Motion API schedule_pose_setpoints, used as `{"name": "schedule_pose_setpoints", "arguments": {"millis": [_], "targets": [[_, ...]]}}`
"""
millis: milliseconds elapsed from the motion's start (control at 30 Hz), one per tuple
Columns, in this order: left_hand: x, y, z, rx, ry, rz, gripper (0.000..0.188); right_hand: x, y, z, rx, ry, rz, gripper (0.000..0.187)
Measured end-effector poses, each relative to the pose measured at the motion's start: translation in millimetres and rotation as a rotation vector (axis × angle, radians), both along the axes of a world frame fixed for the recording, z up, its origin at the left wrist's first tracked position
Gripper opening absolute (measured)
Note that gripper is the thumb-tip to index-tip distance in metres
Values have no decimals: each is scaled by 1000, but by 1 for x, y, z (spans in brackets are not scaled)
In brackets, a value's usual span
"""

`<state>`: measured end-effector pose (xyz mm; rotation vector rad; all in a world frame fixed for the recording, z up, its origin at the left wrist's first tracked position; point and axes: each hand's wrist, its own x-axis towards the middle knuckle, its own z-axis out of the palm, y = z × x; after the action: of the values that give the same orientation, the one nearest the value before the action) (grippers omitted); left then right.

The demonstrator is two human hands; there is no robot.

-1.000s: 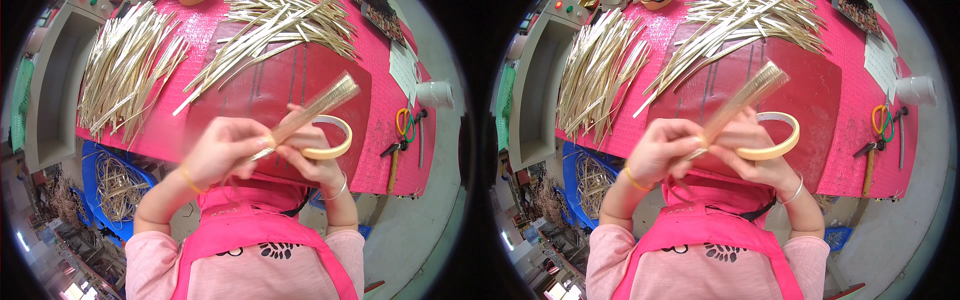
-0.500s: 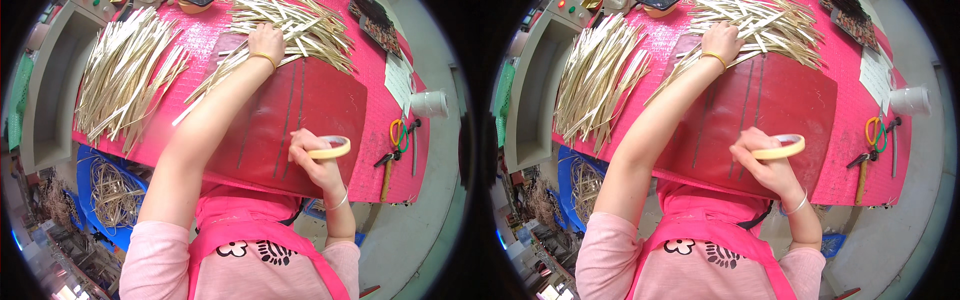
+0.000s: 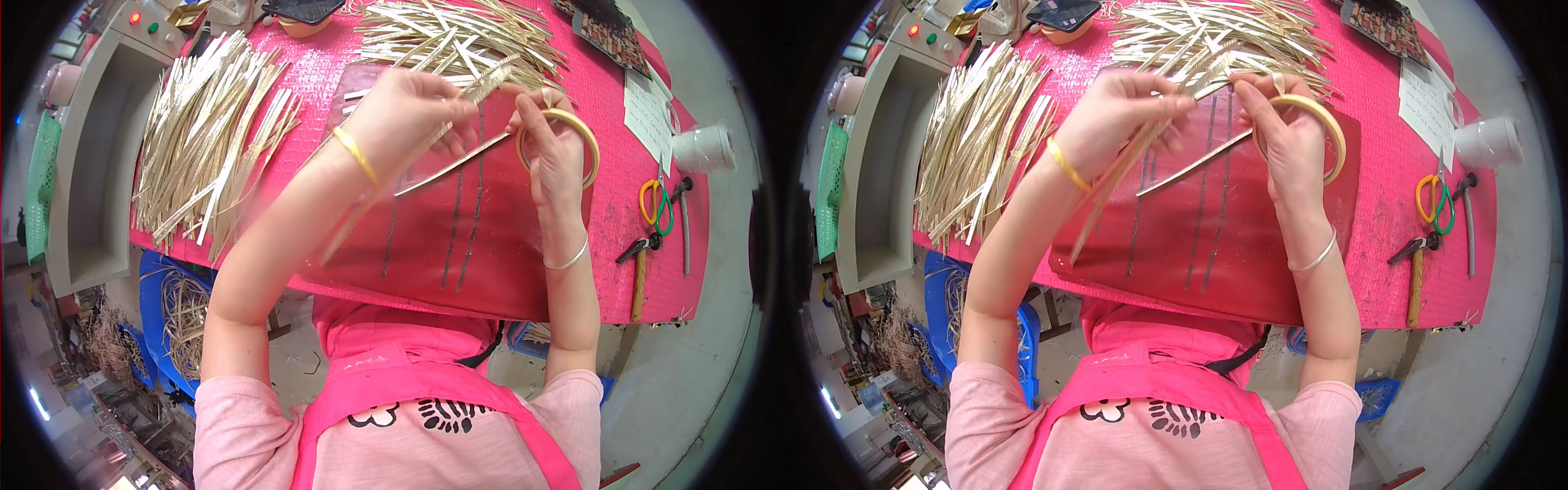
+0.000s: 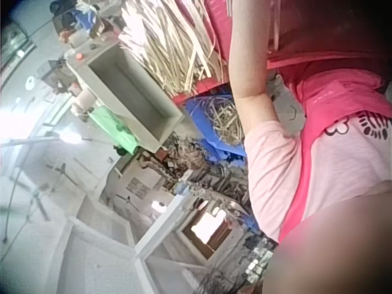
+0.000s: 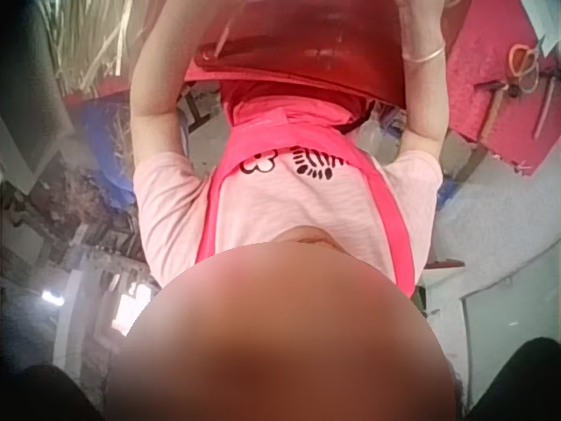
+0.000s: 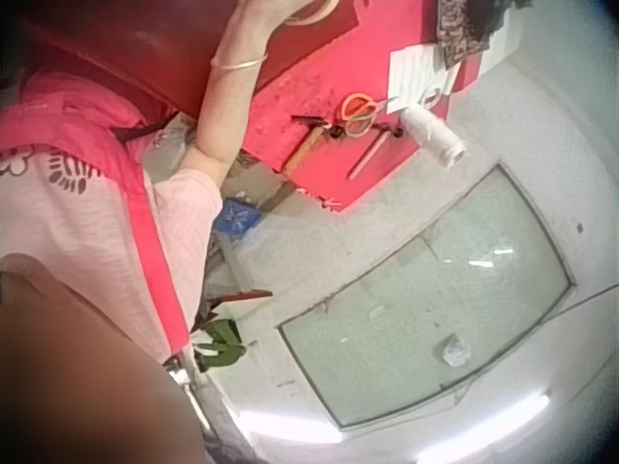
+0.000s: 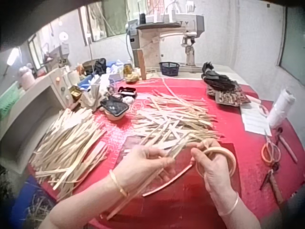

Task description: Grouping and taping gold-colored material strips for shoe manufacturing.

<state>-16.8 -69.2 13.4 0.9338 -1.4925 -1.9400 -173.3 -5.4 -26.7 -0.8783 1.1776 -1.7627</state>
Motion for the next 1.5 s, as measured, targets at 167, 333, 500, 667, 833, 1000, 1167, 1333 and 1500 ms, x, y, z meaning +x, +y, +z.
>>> {"name": "schedule_pose_setpoints", "arguments": {"millis": [167, 333, 500, 667, 833, 1000, 1167, 1333, 1500], "targets": [[14, 33, 0, 224, 11, -137, 24, 11, 11, 9, -47, -6, 31, 20], [19, 42, -17, 302, 115, -152, 34, 11, 30, 11, -51, 31, 13, 22], [12, 48, -32, 157, 153, 33, 28, 14, 32, 17, -54, 130, 25, 21], [10, 58, -25, 285, 214, 45, 22, 12, 31, 21, -93, 299, -56, 21], [7, 61, -22, 101, 221, 37, 21, 15, 36, 22, -133, 286, -69, 21], [5, 66, -14, 160, 270, 49, 24, 18, 39, 25, -147, 245, -81, 22], [3, 70, -12, 124, 281, 50, 25, 17, 39, 27, -148, 249, -77, 23], [3, 71, -11, 129, 262, 14, 25, 18, 40, 30, -131, 198, -72, 23], [1, 72, -13, 117, 259, 18, 26, 17, 42, 33, -128, 199, -71, 22]]}}
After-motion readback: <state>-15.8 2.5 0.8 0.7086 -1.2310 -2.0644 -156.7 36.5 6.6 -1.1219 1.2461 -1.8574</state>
